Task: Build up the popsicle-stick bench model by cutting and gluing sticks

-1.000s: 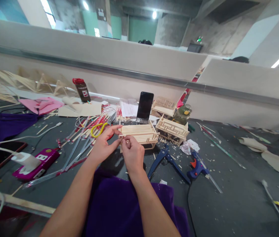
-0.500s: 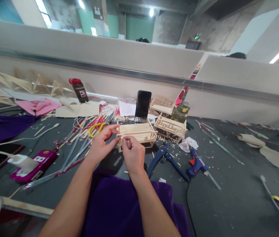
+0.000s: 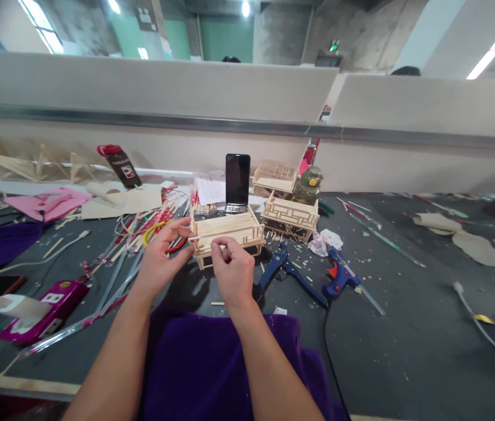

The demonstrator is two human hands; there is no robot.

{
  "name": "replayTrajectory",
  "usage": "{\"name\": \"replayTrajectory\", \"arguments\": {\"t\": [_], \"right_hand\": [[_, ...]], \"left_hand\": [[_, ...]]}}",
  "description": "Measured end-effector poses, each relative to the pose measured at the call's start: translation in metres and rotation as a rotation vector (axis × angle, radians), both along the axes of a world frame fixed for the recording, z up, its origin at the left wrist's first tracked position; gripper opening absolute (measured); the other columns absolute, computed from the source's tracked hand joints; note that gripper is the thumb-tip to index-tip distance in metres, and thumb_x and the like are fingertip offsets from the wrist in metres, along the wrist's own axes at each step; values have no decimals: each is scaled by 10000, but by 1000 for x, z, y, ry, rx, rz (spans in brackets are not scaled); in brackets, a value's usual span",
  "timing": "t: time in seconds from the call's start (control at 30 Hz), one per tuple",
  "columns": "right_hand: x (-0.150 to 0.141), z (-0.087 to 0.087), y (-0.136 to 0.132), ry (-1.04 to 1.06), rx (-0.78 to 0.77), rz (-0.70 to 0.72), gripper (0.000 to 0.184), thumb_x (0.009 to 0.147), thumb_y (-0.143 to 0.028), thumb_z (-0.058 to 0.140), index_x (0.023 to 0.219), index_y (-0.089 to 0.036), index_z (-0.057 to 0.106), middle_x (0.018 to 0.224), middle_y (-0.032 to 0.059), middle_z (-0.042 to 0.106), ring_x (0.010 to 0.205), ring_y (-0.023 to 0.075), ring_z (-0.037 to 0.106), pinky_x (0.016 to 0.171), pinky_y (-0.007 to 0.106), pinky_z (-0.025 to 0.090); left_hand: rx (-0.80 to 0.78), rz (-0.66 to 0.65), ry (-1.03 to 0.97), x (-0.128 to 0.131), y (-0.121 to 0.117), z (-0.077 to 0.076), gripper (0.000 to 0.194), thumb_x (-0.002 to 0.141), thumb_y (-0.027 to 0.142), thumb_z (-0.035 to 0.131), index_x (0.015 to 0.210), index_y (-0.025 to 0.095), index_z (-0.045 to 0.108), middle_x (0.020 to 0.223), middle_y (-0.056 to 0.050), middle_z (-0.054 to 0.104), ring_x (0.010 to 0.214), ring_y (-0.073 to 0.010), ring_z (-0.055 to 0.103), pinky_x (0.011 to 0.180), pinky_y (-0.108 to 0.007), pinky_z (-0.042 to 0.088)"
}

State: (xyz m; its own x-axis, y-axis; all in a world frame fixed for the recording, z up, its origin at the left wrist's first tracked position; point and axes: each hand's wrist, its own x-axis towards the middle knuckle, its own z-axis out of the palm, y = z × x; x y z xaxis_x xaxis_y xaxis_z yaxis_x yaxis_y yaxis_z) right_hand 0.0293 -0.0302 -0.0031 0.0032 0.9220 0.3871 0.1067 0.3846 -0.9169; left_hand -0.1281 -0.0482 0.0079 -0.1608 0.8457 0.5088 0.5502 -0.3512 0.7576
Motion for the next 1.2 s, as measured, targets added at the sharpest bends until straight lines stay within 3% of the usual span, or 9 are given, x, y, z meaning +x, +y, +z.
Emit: {"name": "replayTrajectory", "arguments": {"t": [0.2, 1.2], "right_hand": [[0, -3, 2, 18, -9, 11, 197, 851, -321, 567, 832, -171, 693, 516, -91, 300, 474, 82, 303, 500, 206, 298], [-1, -4, 4, -25, 9, -4, 201, 854, -324, 555, 837, -184, 699, 510, -92, 304, 464, 85, 309, 512, 212, 308]], "left_hand": [[-28, 2, 9, 0, 1, 0, 463, 815, 256, 662, 1265, 215, 560, 1044, -70, 668, 1013, -219, 623, 917, -351, 476], [-18, 6, -60, 5, 4, 2, 466, 815, 288, 675, 1256, 193, 557, 949, -48, 653, 945, -192, 617, 955, -353, 459]]}}
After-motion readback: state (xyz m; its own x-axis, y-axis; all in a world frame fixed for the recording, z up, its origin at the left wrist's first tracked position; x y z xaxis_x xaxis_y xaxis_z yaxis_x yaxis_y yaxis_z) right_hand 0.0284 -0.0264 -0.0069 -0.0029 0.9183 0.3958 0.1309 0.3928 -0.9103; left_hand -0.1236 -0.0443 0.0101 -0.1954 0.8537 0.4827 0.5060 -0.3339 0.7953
